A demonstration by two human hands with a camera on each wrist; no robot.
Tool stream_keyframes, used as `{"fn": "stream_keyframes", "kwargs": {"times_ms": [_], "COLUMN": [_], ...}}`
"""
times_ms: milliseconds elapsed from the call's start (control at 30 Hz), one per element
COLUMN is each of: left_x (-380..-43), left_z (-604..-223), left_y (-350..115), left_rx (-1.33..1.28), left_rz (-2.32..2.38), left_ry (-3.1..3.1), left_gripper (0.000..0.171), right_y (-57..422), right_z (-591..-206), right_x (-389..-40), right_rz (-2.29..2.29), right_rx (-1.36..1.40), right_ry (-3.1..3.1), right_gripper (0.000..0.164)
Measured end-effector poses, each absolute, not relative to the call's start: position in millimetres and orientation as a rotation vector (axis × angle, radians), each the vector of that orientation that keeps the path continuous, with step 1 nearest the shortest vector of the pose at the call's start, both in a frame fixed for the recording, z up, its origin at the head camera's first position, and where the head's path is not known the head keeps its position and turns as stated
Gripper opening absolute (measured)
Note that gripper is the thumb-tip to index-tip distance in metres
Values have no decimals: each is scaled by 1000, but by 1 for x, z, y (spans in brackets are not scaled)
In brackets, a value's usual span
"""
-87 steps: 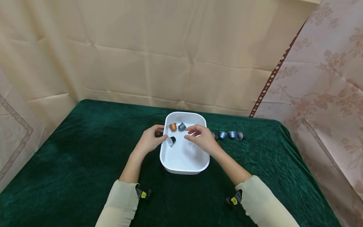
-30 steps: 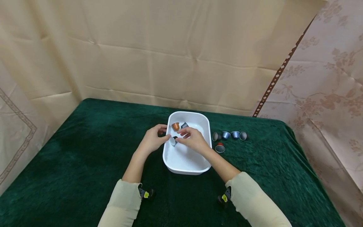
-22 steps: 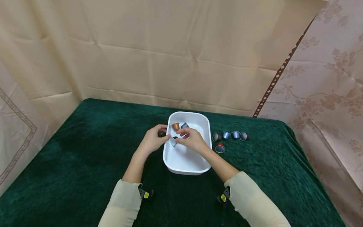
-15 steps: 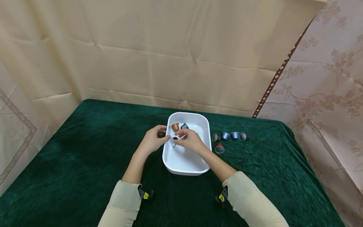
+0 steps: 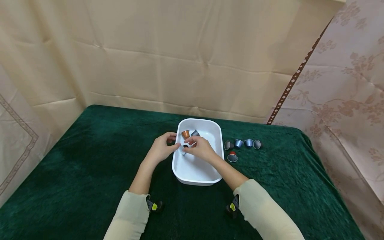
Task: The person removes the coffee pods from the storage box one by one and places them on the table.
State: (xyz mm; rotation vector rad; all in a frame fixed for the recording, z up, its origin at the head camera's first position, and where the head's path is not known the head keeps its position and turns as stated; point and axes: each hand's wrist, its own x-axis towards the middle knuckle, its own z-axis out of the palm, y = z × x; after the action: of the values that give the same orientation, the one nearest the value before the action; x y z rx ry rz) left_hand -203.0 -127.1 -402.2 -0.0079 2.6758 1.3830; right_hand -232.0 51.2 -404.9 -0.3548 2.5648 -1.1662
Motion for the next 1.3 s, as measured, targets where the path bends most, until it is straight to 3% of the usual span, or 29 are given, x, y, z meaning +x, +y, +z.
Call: {"fn": "stream_keyframes", "kwargs": {"times_ms": [1300], "left_x": [-203], "left_z": [-403], "left_y": [-127], "left_rx": [-11], "left_rz": [1398], "left_ry": [2661], "left_gripper": [48], "right_y": [38], "right_z": [-414], "right_x": [-239], "right_rz": [-965], "right_rx": [-535], "right_ry": [2639], "right_gripper": [26]}}
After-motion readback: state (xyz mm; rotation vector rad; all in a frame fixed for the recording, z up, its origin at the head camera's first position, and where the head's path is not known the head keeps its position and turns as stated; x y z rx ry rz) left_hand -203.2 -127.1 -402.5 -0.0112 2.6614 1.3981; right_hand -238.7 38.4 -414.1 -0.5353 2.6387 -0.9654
